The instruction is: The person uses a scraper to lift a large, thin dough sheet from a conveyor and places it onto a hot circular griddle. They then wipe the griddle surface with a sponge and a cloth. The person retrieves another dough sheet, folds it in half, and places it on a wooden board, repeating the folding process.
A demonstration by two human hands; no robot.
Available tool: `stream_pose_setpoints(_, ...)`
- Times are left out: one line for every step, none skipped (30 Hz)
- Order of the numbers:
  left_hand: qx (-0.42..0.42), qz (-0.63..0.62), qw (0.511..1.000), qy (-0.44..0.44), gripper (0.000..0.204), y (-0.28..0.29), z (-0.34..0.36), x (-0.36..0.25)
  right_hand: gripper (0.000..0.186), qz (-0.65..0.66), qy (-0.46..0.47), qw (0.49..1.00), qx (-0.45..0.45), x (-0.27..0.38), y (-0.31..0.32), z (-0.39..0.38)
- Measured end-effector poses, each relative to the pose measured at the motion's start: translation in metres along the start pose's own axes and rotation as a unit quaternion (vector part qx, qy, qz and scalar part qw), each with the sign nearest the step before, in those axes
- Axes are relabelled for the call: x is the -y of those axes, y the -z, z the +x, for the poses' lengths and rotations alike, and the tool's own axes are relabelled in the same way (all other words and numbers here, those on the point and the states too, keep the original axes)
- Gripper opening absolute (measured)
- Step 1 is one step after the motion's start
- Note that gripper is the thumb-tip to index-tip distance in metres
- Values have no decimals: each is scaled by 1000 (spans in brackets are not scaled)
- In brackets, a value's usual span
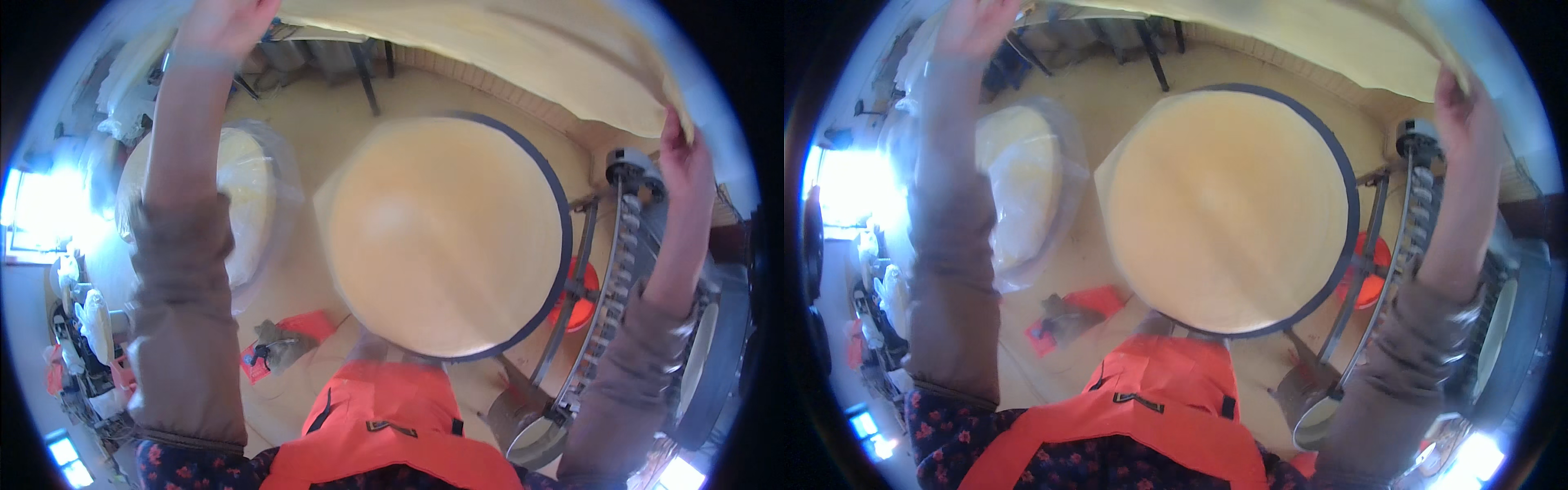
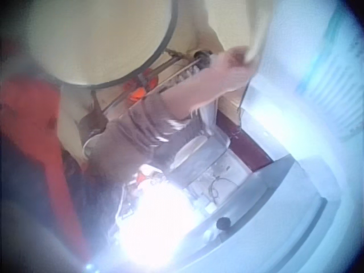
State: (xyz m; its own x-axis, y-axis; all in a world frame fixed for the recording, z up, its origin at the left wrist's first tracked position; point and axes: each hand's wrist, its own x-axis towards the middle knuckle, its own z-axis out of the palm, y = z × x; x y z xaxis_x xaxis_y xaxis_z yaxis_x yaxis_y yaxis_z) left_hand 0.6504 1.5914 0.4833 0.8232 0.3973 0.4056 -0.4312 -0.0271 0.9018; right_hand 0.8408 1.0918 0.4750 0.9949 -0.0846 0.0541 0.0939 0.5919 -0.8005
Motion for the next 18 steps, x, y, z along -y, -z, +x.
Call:
stream_pose_setpoints(-36, -14, 998, 57, 32, 2, -40, 3, 31, -30, -19, 999, -19, -8, 17, -37)
stream_pose_setpoints(-55, 53, 996, 51, 35, 3, -87, 14, 29, -51, -38, 998, 13, -16, 37, -72)
stream_pose_setpoints(-61, 64, 994, 61, 39, 5, -142, 25, 29, -62, -48, 997, 22, -29, 60, -109)
stream_pose_setpoints(-121, -71, 978, 154, 37, 5, -182, 45, 31, -73, -57, 995, -38, -45, 82, -140)
stream_pose_setpoints(-186, -52, 966, 169, 36, 8, -222, 67, 32, -83, -73, 994, -13, -64, 108, -174)
stream_pose_setpoints(-214, -39, 952, 217, 38, 12, -260, 95, 31, -110, -85, 990, -30, -87, 134, -203)
stream_pose_setpoints(-244, -83, 927, 272, 39, 19, -299, 124, 33, -168, -101, 980, -43, -110, 158, -233)
stream_pose_setpoints(-255, -47, 909, 327, 38, 27, -333, 157, 30, -200, -106, 971, -75, -143, 181, -261)
stream_pose_setpoints(-271, 5, 895, 354, 38, 33, -366, 193, 29, -252, -191, 941, -123, -176, 205, -279)
stream_pose_setpoints(-227, 21, 899, 374, 38, 39, -399, 227, 27, -287, -256, 915, -125, -208, 231, -295)
stream_pose_setpoints(-207, 26, 867, 453, 37, 48, -425, 259, 26, -354, -300, 881, -92, -236, 255, -310)
stream_pose_setpoints(-189, 59, 839, 507, 37, 55, -451, 285, 28, -418, -358, 828, -106, -258, 278, -321)
stream_pose_setpoints(-200, 23, 830, 520, 36, 60, -475, 307, 29, -419, -374, 820, -108, -278, 298, -333)
stream_pose_setpoints(-201, 5, 836, 511, 36, 64, -491, 327, 30, -388, -370, 835, -126, -293, 310, -342)
stream_pose_setpoints(-192, -8, 847, 496, 36, 68, -503, 339, 31, -366, -385, 832, -159, -301, 319, -351)
stream_pose_setpoints(-195, -56, 816, 541, 36, 73, -510, 346, 32, -363, -353, 854, -119, -302, 329, -354)
stream_pose_setpoints(-187, -99, 788, 578, 37, 79, -512, 347, 33, -371, -341, 859, -93, -300, 336, -354)
stream_pose_setpoints(-206, -105, 752, 618, 38, 80, -514, 345, 34, -378, -330, 862, -66, -298, 337, -355)
